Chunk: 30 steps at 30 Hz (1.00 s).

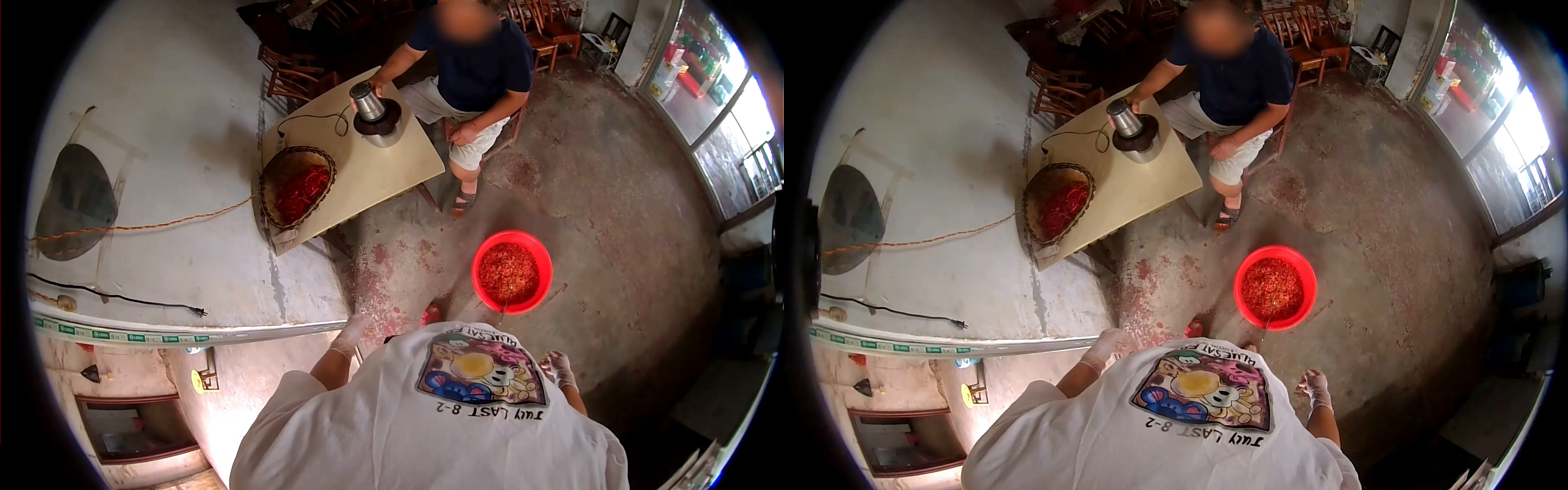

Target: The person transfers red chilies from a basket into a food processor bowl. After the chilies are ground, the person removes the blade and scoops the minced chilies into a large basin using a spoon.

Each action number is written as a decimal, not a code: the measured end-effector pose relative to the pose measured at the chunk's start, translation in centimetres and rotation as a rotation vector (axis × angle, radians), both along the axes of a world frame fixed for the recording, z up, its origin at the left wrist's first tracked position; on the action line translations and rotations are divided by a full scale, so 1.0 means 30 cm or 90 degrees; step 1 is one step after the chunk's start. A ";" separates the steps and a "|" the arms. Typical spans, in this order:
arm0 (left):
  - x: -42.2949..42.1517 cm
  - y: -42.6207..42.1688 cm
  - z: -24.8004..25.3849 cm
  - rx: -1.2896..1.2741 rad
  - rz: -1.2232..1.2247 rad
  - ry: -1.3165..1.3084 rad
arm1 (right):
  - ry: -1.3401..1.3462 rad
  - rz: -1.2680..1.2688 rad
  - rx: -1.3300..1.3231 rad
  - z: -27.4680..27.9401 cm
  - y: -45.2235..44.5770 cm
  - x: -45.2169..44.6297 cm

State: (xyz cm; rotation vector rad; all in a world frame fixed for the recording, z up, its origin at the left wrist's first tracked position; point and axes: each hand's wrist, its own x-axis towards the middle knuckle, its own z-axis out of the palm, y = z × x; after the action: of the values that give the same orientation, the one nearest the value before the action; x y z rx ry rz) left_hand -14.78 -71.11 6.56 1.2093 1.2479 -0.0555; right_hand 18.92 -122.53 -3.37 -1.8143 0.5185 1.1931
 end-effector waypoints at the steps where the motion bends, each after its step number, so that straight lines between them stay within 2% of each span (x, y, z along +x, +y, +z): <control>1: -0.008 0.004 -0.012 0.000 -0.006 -0.001 | 0.001 -0.006 -0.004 0.012 0.005 -0.003; 3: -0.026 0.014 -0.052 -0.001 -0.019 -0.003 | 0.002 -0.018 -0.013 0.034 0.012 -0.009; 5: -0.029 0.015 -0.058 -0.005 -0.009 0.015 | -0.003 0.007 -0.012 -0.041 -0.016 -0.003; 8: -0.044 0.026 -0.090 0.012 -0.015 0.022 | -0.013 0.026 -0.016 -0.056 -0.023 -0.006; 11: -0.038 0.012 -0.053 0.000 0.004 0.017 | -0.021 0.028 -0.010 -0.087 -0.038 -0.010; 15: -0.025 -0.002 -0.006 -0.024 0.022 0.022 | -0.014 -0.004 -0.015 -0.018 -0.012 -0.025; 26: -0.038 -0.004 -0.004 -0.014 -0.002 -0.001 | -0.035 0.022 -0.015 -0.071 -0.040 -0.044; 30: -0.023 -0.010 0.006 -0.036 0.006 -0.001 | -0.016 0.009 -0.011 0.001 -0.016 -0.059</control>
State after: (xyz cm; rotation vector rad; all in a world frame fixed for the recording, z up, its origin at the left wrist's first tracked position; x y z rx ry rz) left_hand -15.46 -71.40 6.73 1.1546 1.2430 -0.0830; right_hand 17.14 -123.02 -3.35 -1.8480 0.5050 1.1771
